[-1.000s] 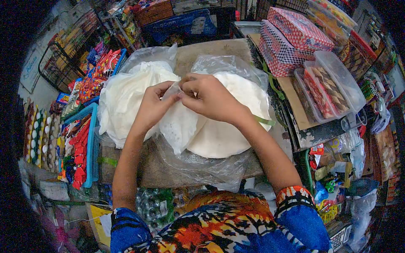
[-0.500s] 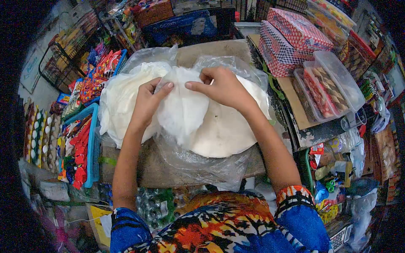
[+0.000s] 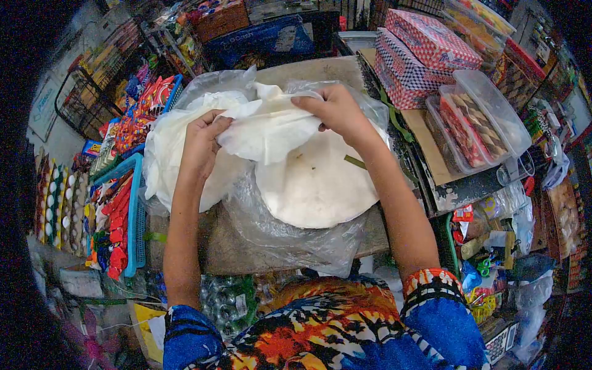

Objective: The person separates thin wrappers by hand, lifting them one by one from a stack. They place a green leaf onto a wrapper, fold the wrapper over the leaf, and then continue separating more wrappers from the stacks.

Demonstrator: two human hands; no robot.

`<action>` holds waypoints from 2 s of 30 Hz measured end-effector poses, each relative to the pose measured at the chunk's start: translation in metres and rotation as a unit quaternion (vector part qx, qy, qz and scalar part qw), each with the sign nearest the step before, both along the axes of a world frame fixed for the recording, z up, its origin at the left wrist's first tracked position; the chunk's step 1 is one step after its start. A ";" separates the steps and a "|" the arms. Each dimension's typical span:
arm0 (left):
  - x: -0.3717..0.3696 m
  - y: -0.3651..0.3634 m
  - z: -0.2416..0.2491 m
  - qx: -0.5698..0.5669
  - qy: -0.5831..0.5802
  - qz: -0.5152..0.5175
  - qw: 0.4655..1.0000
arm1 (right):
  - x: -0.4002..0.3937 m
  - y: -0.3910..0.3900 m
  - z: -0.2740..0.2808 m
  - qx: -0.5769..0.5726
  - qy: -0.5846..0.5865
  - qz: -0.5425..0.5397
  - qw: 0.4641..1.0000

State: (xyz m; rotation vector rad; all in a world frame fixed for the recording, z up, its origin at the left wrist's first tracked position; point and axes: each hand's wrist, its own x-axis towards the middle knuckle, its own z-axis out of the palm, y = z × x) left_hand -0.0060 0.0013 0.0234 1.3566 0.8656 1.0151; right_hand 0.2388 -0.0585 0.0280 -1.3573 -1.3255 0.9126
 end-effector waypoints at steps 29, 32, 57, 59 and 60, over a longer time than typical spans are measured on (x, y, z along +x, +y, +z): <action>0.009 -0.015 0.009 0.100 0.092 0.079 0.988 | 0.027 0.011 -0.006 0.072 -0.017 -0.139 0.988; 0.009 -0.011 0.006 0.094 0.080 0.074 0.990 | 0.040 0.016 -0.013 0.062 -0.072 -0.165 0.982; 0.041 -0.042 -0.020 -0.331 -0.352 -0.231 0.845 | -0.029 0.000 -0.014 -0.083 0.456 0.034 0.886; 0.044 -0.050 -0.015 -0.267 -0.256 -0.158 0.915 | -0.037 -0.004 -0.008 -0.045 0.374 -0.013 0.926; 0.044 -0.053 -0.011 -0.249 -0.249 -0.157 0.923 | -0.040 -0.005 -0.007 -0.045 0.369 0.001 0.928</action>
